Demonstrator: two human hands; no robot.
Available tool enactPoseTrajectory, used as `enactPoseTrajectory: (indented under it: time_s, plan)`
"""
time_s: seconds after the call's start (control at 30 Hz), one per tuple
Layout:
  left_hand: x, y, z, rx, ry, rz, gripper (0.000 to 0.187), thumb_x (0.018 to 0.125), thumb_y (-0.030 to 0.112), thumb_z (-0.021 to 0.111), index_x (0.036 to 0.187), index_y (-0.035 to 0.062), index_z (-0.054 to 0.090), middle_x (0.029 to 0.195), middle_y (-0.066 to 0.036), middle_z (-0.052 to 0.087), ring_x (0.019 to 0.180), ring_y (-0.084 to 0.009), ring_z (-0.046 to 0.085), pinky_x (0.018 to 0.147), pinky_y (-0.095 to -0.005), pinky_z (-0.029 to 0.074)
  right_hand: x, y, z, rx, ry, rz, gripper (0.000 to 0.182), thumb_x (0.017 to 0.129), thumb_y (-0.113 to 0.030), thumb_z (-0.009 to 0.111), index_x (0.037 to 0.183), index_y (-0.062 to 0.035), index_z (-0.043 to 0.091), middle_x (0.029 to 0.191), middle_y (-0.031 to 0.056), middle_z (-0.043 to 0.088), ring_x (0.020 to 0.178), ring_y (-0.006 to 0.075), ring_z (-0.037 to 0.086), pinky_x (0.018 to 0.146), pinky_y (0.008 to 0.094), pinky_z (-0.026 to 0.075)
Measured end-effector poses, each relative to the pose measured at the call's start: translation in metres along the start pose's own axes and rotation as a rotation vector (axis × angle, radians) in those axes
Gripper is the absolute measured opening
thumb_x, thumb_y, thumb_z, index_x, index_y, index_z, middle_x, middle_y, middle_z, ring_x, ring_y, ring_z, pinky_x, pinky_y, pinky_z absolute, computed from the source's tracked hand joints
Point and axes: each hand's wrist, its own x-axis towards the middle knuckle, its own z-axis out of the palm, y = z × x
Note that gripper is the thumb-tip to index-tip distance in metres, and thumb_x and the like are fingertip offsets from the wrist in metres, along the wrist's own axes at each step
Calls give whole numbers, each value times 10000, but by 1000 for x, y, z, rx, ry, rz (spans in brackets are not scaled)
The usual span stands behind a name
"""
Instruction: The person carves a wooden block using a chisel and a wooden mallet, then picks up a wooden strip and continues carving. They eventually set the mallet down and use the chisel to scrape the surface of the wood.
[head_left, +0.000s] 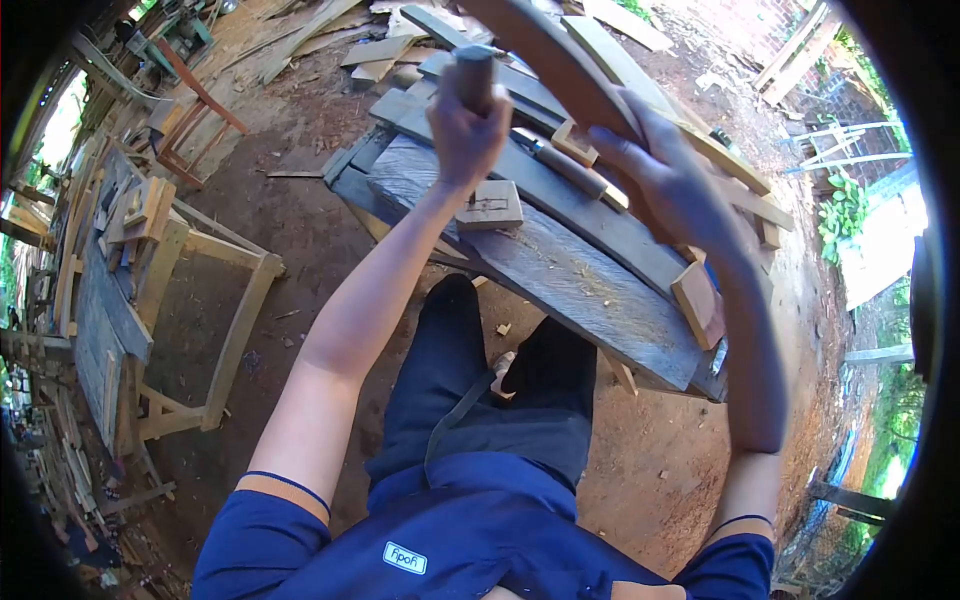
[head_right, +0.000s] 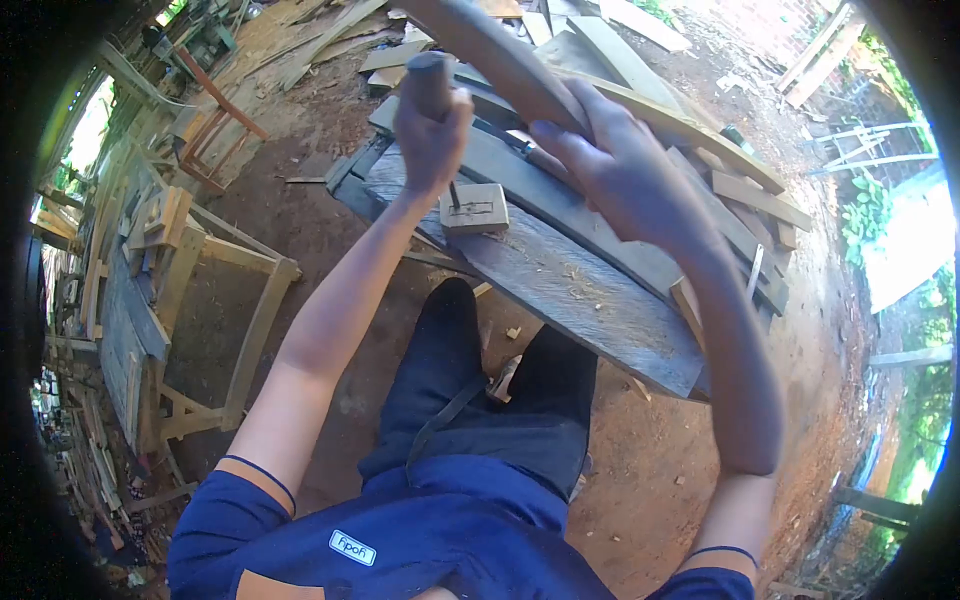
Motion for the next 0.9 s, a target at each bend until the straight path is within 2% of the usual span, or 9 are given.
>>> enactPoseTrajectory:
  time_s: [0.07,0.13,0.2,0.27,0.4,0.5,0.57,0.67,0.9]
  plan:
    - [3,-28,-10,-43,143,-160,235,758,74,632,957,17,520,707,-67,576,460,-176,549,483,-310,488,-14,18,13,291,26,110,447,950,-296,551,1303,-32,483,812,65,592,612,126,561,518,294,447]
    - [11,-21,-33,-385,251,-399,201,795,33,597,940,18,459,627,-24,506,416,-84,481,356,-236,432,-28,64,32,217,61,148,469,944,-282,543,1323,-19,455,878,97,617,668,139,584,537,302,459]
    - [15,-38,-55,-381,452,-636,181,807,23,587,861,42,415,571,-6,471,385,-99,455,350,-259,422,-50,86,48,174,25,403,469,924,-316,559,1314,-66,481,866,159,642,718,251,623,698,414,499]
    - [5,-78,-79,-450,568,-729,184,815,26,587,847,40,407,579,-15,469,392,-118,454,362,-272,428,-71,132,68,-26,46,343,499,914,-357,551,1333,-105,452,894,214,672,800,364,684,716,464,509]
    - [-9,-86,-102,-495,840,-917,206,802,44,602,806,28,396,600,-34,486,417,-109,474,359,-272,440,-111,152,78,-446,18,360,572,906,-400,550,1388,-128,402,946,219,676,832,384,679,725,490,522]
    - [-16,-89,-114,-483,780,-1021,250,783,71,612,799,34,366,565,-37,474,379,-133,450,346,-289,424,-126,160,79,-591,6,346,597,900,-414,557,1406,-147,388,935,208,678,812,374,683,704,483,533]
    - [-14,-98,-111,-526,806,-947,229,782,75,600,784,42,373,555,-29,462,376,-131,435,349,-285,417,-132,159,72,-622,-19,354,618,883,-365,576,1430,-162,370,982,203,672,802,377,674,690,475,535]
    - [-11,-87,-103,-621,621,-1013,267,826,123,594,655,95,391,571,-26,452,422,-128,431,426,-287,403,-134,163,75,-665,-12,353,638,871,-363,604,1426,-157,366,932,182,663,767,372,676,668,459,549]
    - [8,-44,-40,-627,415,-912,306,876,218,649,706,107,421,567,5,460,416,-106,433,398,-279,390,-134,163,74,-631,-5,337,639,865,-354,617,1419,-154,369,899,170,653,759,369,675,673,459,553]
